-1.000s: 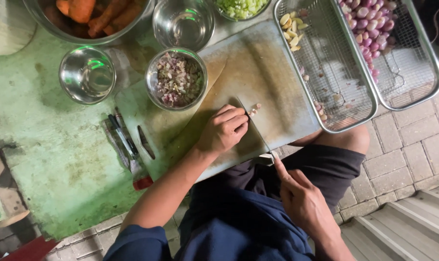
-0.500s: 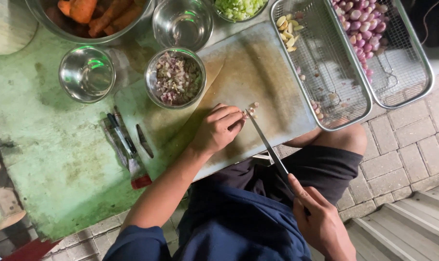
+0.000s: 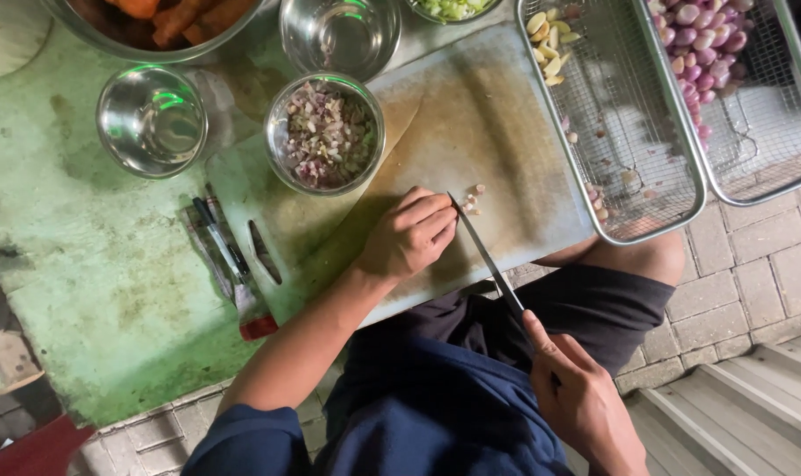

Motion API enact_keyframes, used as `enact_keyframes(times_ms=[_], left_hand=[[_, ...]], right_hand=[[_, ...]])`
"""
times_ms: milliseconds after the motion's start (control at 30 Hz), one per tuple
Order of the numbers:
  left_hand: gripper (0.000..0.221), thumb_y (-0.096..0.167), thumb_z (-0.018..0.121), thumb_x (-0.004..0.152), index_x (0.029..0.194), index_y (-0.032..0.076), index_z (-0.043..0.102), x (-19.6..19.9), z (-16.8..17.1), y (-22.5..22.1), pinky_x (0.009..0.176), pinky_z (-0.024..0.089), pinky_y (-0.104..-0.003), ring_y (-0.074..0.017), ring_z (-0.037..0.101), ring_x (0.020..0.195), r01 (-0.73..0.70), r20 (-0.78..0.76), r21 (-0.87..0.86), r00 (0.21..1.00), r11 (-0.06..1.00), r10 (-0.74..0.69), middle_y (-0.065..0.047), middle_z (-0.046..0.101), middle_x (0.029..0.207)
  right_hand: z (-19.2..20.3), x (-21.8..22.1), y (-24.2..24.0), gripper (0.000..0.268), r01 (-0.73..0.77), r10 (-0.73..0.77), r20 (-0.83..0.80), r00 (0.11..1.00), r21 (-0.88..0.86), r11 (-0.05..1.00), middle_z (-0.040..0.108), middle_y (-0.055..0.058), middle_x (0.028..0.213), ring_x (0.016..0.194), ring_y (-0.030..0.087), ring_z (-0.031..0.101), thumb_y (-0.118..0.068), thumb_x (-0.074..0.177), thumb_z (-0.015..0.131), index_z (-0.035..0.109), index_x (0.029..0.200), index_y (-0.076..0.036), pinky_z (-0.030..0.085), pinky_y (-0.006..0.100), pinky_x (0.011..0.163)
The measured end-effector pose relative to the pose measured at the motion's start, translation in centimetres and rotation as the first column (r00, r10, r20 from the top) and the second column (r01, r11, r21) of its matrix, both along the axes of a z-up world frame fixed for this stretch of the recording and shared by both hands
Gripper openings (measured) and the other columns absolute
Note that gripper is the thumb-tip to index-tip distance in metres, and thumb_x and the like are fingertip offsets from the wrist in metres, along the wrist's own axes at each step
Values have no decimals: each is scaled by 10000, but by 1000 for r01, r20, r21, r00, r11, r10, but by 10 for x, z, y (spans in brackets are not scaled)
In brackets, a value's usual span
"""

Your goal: The person is peeling the outer skin off shallots and then finely chopping them using a knife on a wooden cutting board.

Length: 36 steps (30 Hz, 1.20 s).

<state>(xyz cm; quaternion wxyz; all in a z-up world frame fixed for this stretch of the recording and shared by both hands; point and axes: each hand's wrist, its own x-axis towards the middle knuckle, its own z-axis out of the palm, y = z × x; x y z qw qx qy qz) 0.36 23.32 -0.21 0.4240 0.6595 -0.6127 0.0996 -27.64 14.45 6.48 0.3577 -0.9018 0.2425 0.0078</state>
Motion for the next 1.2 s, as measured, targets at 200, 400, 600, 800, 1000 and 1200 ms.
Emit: enact_keyframes(times_ms=[200, 400, 600, 800, 1000, 1200], left_hand=[[135, -132, 631, 840, 742, -40, 629, -2, 6, -1, 673, 511, -302, -232, 553, 703, -18, -24, 14, 1000, 1000, 19, -127, 637, 789], [187, -137, 623, 819, 691, -10, 572, -7, 4, -1, 618, 487, -298, -238, 529, 691, -59, -4, -21, 998, 998, 59, -112, 622, 786], [114, -92, 644, 886, 784, -41, 634, -6, 1, 1, 623, 481, -320, -238, 548, 688, -14, 8, -39, 1000, 999, 14, -128, 654, 827], [67, -59, 660, 882, 874, 7, 661, -8, 1, 1, 715, 519, -310, -223, 593, 767, -20, -112, 19, 993, 1000, 22, -85, 693, 885], [121, -3, 737, 849, 964, -11, 703, -4, 0, -2, 694, 543, -317, -219, 590, 775, -30, -108, 20, 994, 999, 32, -105, 671, 904], [40, -37, 716, 869, 906, -23, 709, -2, -3, -8, 697, 502, -320, -204, 537, 693, -11, -101, 16, 995, 1000, 13, -92, 607, 866]], right_hand=[[-2, 36, -9, 642, -45, 49, -74, 996, 62, 997, 434, 23, 711, 533, 168, 454, -22, 855, 566, 467, 1471, -173, 452, 290, 574], [10, 22, -6, 677, 29, -12, -177, 984, 97, 995, 436, 15, 720, 545, 170, 474, -55, 845, 574, 474, 1478, -271, 464, 301, 593], [2, -29, -2, 598, 111, -106, -53, 993, 115, 987, 473, 2, 738, 587, 132, 441, -36, 858, 566, 555, 1426, -221, 450, 204, 662], [9, -22, -1, 591, 168, -163, -79, 983, 59, 984, 447, -1, 719, 551, 140, 408, -79, 876, 566, 533, 1446, -232, 453, 229, 621], [6, -12, -6, 613, 128, -121, -97, 988, 71, 989, 437, 6, 711, 563, 153, 423, -63, 872, 553, 513, 1459, -235, 461, 233, 644], [-3, -14, -12, 649, 62, -60, -84, 995, 24, 998, 419, -9, 707, 554, 138, 404, -40, 854, 577, 490, 1469, -228, 457, 233, 615]])
